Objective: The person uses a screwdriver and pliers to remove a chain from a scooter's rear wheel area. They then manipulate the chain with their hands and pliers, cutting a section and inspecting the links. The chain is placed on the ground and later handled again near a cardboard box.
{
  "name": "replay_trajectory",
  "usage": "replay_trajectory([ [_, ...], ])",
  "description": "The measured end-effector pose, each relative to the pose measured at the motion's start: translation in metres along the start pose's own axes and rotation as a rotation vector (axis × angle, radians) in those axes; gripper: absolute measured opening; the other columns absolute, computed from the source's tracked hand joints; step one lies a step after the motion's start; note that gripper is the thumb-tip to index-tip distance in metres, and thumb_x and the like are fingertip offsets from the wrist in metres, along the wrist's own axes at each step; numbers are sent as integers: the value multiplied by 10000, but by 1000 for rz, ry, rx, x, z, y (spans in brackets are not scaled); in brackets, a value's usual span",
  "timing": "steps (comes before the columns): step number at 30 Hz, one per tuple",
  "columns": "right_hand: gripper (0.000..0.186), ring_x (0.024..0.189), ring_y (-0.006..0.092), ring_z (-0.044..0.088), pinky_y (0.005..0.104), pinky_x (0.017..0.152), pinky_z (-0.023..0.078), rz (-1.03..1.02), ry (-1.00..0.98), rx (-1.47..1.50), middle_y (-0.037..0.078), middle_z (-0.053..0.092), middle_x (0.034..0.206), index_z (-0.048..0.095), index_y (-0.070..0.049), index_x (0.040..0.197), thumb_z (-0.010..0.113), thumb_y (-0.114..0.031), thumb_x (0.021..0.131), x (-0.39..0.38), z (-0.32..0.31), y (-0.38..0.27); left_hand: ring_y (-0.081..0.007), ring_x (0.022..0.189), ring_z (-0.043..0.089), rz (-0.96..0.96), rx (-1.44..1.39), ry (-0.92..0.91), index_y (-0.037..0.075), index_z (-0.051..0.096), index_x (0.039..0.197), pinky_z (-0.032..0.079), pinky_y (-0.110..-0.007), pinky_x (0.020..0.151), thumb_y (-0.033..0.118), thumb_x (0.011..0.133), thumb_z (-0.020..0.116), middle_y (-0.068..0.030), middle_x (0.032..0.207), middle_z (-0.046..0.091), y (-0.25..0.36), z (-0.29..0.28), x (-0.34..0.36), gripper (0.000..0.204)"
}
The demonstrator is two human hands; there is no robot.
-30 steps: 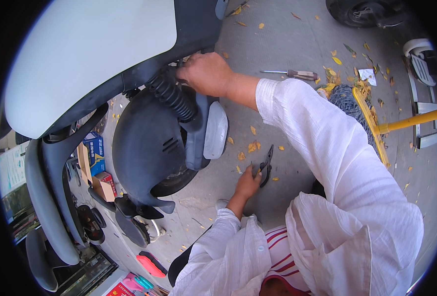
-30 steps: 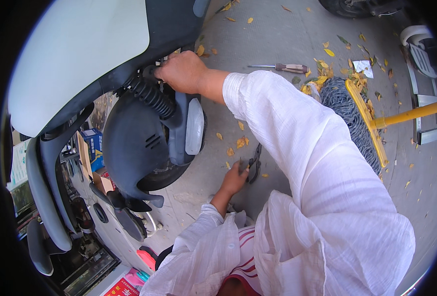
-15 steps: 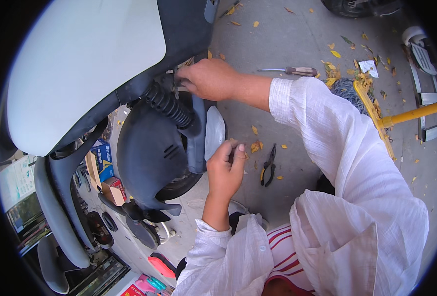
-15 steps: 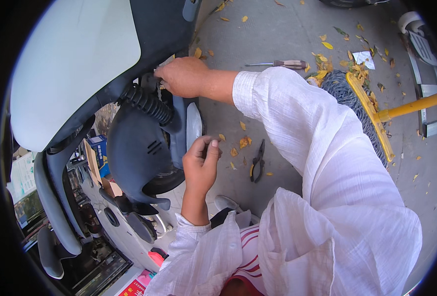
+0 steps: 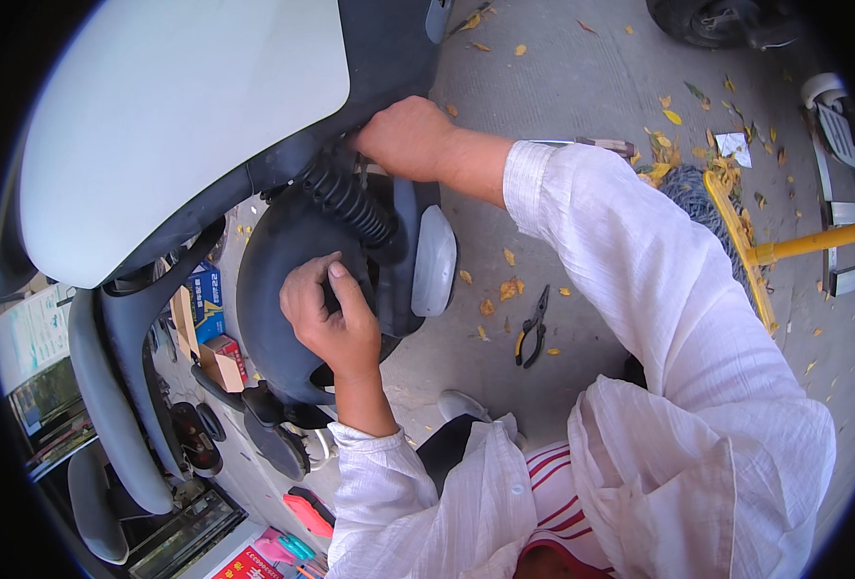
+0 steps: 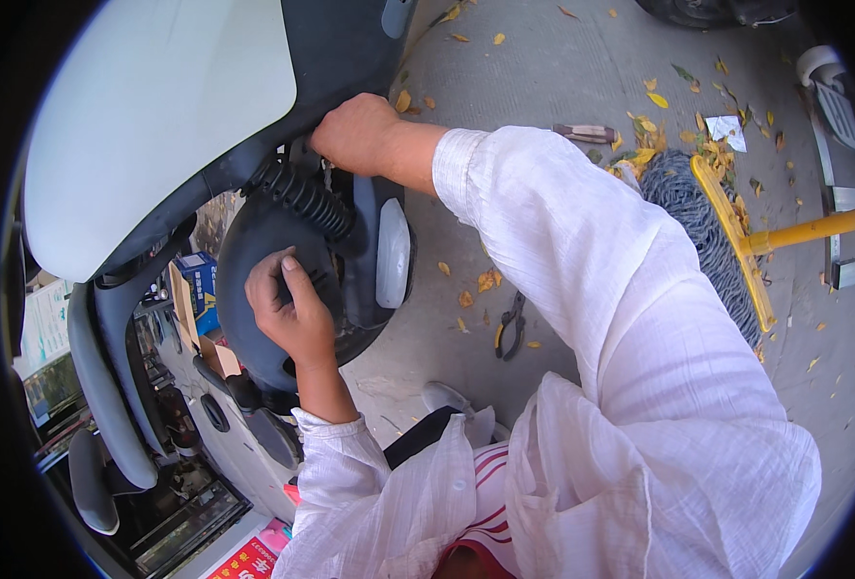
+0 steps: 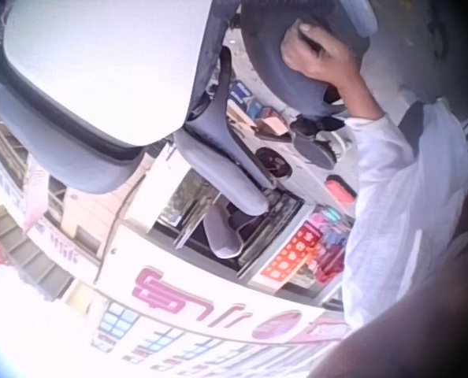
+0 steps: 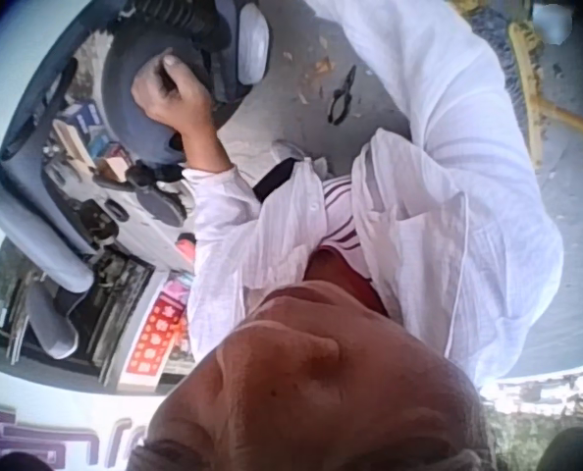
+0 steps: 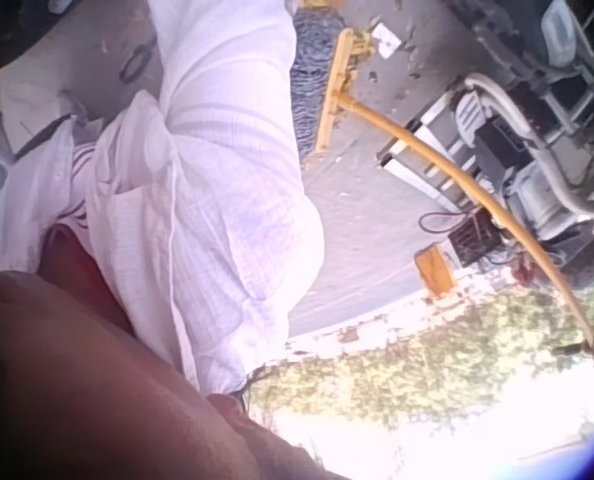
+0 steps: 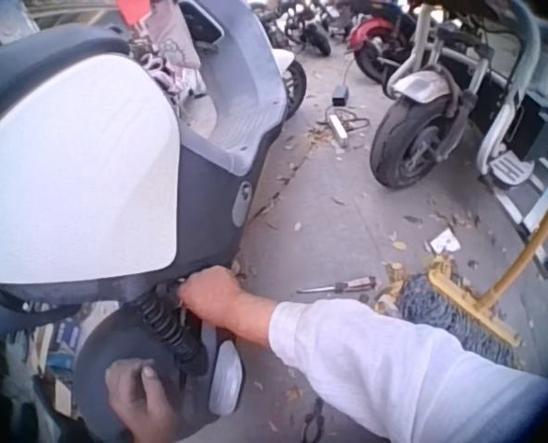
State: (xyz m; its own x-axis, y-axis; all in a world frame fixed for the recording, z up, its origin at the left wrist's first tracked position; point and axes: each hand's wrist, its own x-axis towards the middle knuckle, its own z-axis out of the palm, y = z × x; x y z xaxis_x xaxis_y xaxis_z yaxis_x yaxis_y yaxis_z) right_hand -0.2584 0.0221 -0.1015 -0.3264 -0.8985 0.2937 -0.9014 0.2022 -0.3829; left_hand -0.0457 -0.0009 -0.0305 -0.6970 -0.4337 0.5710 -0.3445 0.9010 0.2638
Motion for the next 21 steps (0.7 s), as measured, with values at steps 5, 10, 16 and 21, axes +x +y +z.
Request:
replay_trajectory([
  [5, 210, 825, 290, 683, 400, 667, 553, -21, -7, -3, 90, 697, 857, 692, -182, 942, 567, -115, 788, -2, -2, 4, -270, 827, 586, 153, 187, 29, 57, 657, 856, 405, -375, 823, 82, 819, 599, -83, 882, 664, -27, -10, 26, 72],
  [10, 220, 821, 295, 682, 405, 678, 555, -65, 5, -43, 110, 693, 870, 696, -171, 964, 567, -119, 793, 0, -2, 6, -277, 767, 590, 227, 322, 64, 35, 668, 861, 427, -385, 736, 85, 838, 609, -103, 827, 657, -50, -18, 41, 81],
  [16, 188, 807, 296, 683, 402, 668, 556, -103, 35, -55, 113, 690, 854, 692, -151, 929, 568, -125, 791, 2, 7, 9, -285, 773, 593, 204, 307, 66, 33, 669, 855, 429, -391, 742, 91, 829, 617, -110, 826, 659, -50, -14, 38, 82],
  [21, 182, 816, 297, 681, 407, 677, 553, -123, 51, -45, 118, 689, 864, 684, -145, 927, 564, -129, 792, 2, 6, 9, -287, 803, 580, 163, 312, 69, 68, 659, 832, 408, -400, 788, 121, 813, 627, -79, 846, 658, -54, -13, 37, 65],
])
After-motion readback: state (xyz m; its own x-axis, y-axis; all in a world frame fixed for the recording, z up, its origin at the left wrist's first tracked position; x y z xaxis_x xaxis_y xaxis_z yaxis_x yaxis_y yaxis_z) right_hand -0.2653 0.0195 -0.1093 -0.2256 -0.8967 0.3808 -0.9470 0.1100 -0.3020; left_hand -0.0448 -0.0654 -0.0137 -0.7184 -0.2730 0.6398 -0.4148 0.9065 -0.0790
